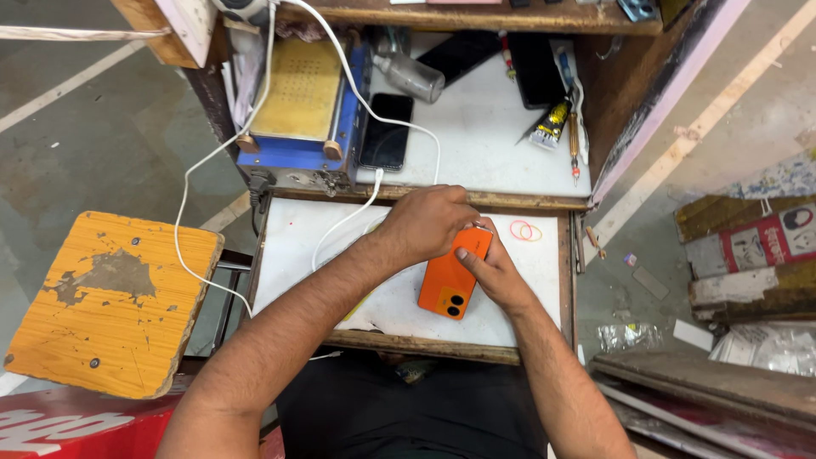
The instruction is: The person inspects a black smartphone with a cracked screen, then removes the back cover of an orange smartphone using a plastic pry tool. They use a screwdriver to loosen screws on the orange phone's internal components. The person handles both phones and tools on a workbench.
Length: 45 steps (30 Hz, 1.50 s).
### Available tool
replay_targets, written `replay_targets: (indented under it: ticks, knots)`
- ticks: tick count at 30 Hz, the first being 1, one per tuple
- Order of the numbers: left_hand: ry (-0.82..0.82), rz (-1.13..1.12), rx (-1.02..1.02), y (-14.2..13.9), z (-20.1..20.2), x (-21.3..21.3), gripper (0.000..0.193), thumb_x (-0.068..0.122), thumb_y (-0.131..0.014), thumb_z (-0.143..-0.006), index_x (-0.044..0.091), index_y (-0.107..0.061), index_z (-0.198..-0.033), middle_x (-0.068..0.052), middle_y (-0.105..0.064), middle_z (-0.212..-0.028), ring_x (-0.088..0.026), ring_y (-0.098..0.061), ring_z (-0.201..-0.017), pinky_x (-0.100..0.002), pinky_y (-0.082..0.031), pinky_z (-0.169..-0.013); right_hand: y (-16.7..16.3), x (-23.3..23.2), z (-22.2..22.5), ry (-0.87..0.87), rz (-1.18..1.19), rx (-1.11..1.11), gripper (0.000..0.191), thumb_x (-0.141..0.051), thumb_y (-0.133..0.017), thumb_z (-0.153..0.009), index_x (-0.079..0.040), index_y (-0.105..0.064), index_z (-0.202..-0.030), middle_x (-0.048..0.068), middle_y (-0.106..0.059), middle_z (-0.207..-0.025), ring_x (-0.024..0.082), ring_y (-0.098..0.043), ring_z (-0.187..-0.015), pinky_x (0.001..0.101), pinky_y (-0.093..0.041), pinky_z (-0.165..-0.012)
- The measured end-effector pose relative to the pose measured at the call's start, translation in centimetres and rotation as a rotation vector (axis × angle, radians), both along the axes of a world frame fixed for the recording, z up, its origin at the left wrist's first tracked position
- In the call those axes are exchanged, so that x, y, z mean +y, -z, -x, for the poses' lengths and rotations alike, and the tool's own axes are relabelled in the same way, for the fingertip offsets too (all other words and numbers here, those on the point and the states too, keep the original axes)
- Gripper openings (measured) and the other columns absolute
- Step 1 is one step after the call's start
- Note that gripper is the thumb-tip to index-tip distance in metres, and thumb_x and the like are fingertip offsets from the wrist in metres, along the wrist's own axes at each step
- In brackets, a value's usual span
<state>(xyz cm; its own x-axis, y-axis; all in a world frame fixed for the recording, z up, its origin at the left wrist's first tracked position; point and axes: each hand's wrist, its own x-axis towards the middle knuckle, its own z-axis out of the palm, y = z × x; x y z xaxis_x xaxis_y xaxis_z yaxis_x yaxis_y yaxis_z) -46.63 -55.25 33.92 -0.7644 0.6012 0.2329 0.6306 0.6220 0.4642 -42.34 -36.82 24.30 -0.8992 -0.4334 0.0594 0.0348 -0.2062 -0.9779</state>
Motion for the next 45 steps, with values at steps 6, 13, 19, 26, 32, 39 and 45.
replay_targets:
  ticks: [6, 13, 19, 26, 32, 39, 45]
  knots:
    - [0.017, 0.108, 0.078, -0.8, -0.3, -0.4, 0.017, 0.015, -0.071, -0.087, 0.012, -0.079, -0.101, -0.006, -0.067, -0.096, -0.026, -0.069, -0.095, -0.042, -0.057, -0.079, 0.4, -0.4, 0.1, -0.003, -0.050, -0.005, 0.054, -0.026, -0.063, -0.102, -0.004, -0.038, -0.145, 0.009, -0.056, -0.134, 0.018, -0.051, -0.130, 0.0375, -0.043, -0.112]
    - [0.058, 0.360, -0.063, -3.3, 0.8, 0.5, 0.026, 0.013, -0.067, -0.088, 0.021, -0.079, -0.110, -0.007, -0.069, -0.103, -0.028, -0.070, -0.096, -0.043, -0.059, -0.082, 0.7, -0.4, 0.3, -0.013, -0.094, -0.006, 0.074, -0.033, -0.065, -0.098, -0.005, -0.029, -0.156, 0.012, -0.053, -0.144, 0.022, -0.047, -0.139, 0.0410, -0.039, -0.117]
    - [0.018, 0.198, -0.026, -2.5, 0.2, 0.2, 0.026, 0.017, -0.070, -0.086, 0.017, -0.077, -0.112, -0.005, -0.068, -0.098, -0.023, -0.070, -0.093, -0.039, -0.059, -0.078, 1.7, 0.1, 0.7, -0.028, -0.065, -0.030, 0.075, -0.036, -0.065, -0.100, -0.005, -0.028, -0.156, 0.015, -0.054, -0.143, 0.024, -0.048, -0.139, 0.0437, -0.040, -0.118]
    - [-0.026, 0.085, -0.072, -0.7, 1.0, -0.3, 0.015, 0.022, -0.073, -0.092, 0.016, -0.078, -0.104, -0.001, -0.069, -0.097, -0.020, -0.071, -0.093, -0.038, -0.058, -0.081, 2.3, 0.0, 1.2, -0.033, -0.085, -0.053, 0.077, -0.034, -0.064, -0.099, -0.004, -0.024, -0.158, 0.015, -0.055, -0.140, 0.025, -0.050, -0.138, 0.0449, -0.042, -0.117]
    - [-0.048, 0.099, -0.305, -1.5, 2.5, -0.4, 0.012, 0.023, -0.075, -0.088, 0.017, -0.079, -0.098, -0.001, -0.072, -0.099, -0.022, -0.070, -0.097, -0.039, -0.056, -0.085, 2.3, -0.2, 1.1, -0.040, -0.051, -0.056, 0.083, -0.030, -0.064, -0.100, -0.004, -0.015, -0.161, 0.017, -0.051, -0.146, 0.027, -0.047, -0.142, 0.0462, -0.040, -0.118]
    - [0.057, 0.266, -0.147, -2.6, 2.6, 0.4, 0.016, 0.016, -0.075, -0.084, 0.017, -0.077, -0.100, -0.003, -0.073, -0.104, -0.024, -0.071, -0.097, -0.043, -0.057, -0.085, 2.7, -0.3, 1.4, -0.025, -0.119, -0.017, 0.084, -0.028, -0.064, -0.101, -0.001, -0.015, -0.164, 0.017, -0.048, -0.152, 0.026, -0.044, -0.146, 0.0461, -0.037, -0.121]
    - [0.008, 0.225, -0.491, -3.9, 3.6, -0.6, 0.017, 0.026, -0.077, -0.085, 0.020, -0.078, -0.100, -0.003, -0.077, -0.098, -0.022, -0.073, -0.098, -0.041, -0.057, -0.086, 3.3, -0.1, 1.2, -0.062, -0.028, -0.089, 0.088, -0.028, -0.067, -0.097, -0.003, -0.014, -0.163, 0.018, -0.049, -0.150, 0.026, -0.045, -0.143, 0.0456, -0.039, -0.119]
